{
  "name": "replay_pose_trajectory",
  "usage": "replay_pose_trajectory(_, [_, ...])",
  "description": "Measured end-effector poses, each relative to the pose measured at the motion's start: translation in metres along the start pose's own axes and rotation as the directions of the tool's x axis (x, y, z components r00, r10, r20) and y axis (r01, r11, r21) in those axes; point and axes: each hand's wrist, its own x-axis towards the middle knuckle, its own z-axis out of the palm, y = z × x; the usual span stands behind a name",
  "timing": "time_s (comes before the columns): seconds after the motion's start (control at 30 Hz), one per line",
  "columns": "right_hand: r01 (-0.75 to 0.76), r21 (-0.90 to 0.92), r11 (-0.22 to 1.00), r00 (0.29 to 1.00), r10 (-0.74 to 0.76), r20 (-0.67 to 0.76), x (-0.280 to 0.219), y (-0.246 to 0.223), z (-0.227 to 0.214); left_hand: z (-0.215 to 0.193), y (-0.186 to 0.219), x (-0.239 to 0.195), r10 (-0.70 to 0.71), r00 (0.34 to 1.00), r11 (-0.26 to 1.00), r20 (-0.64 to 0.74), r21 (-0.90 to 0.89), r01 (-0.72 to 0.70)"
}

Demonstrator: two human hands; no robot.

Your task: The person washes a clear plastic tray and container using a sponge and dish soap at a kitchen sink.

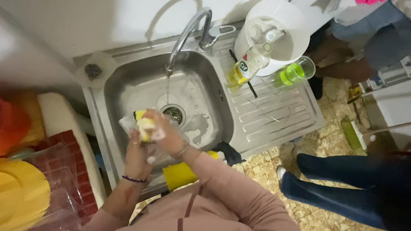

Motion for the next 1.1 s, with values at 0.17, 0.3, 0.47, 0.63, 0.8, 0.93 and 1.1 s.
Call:
replay_pose_trajectory(0.17, [-0.031,0.063,0.998,0.997,0.026,0.078,-0.009,0.026,-0.030,-0.057,-0.028,0.052,0.057,0.995,0.992,-0.083,-0.112,-0.066])
replay_pose_trajectory(0.3, [-0.327,-0.273,0.905,0.944,0.302,-0.129,-0.029,0.069,-0.054,-0.044,-0.013,0.030,0.017,1.000,0.993,-0.026,-0.117,-0.020])
replay_pose_trajectory(0.47, [-0.320,-0.052,0.946,0.933,0.305,-0.190,-0.032,0.064,-0.029,0.005,0.046,-0.070,0.070,0.996,0.997,0.057,-0.028,-0.068])
replay_pose_trajectory(0.63, [-0.318,0.087,0.944,0.934,0.328,-0.141,-0.024,0.026,-0.004,0.000,0.040,-0.061,0.085,0.995,0.996,-0.053,-0.035,-0.087])
replay_pose_trajectory(0.8, [-0.601,0.645,0.471,0.495,0.854,-0.162,-0.027,0.052,-0.035,-0.045,0.014,-0.022,0.068,0.998,0.995,0.000,-0.072,-0.068])
replay_pose_trajectory(0.93, [-0.616,0.087,0.783,0.731,0.609,-0.309,-0.021,0.005,-0.015,-0.044,0.010,-0.004,0.077,0.997,0.997,-0.030,-0.014,-0.078])
replay_pose_trajectory(1.1, [-0.017,-0.058,0.998,0.997,0.022,0.080,-0.014,-0.044,-0.016,-0.090,-0.015,0.046,0.152,0.988,0.865,-0.003,0.485,-0.132])
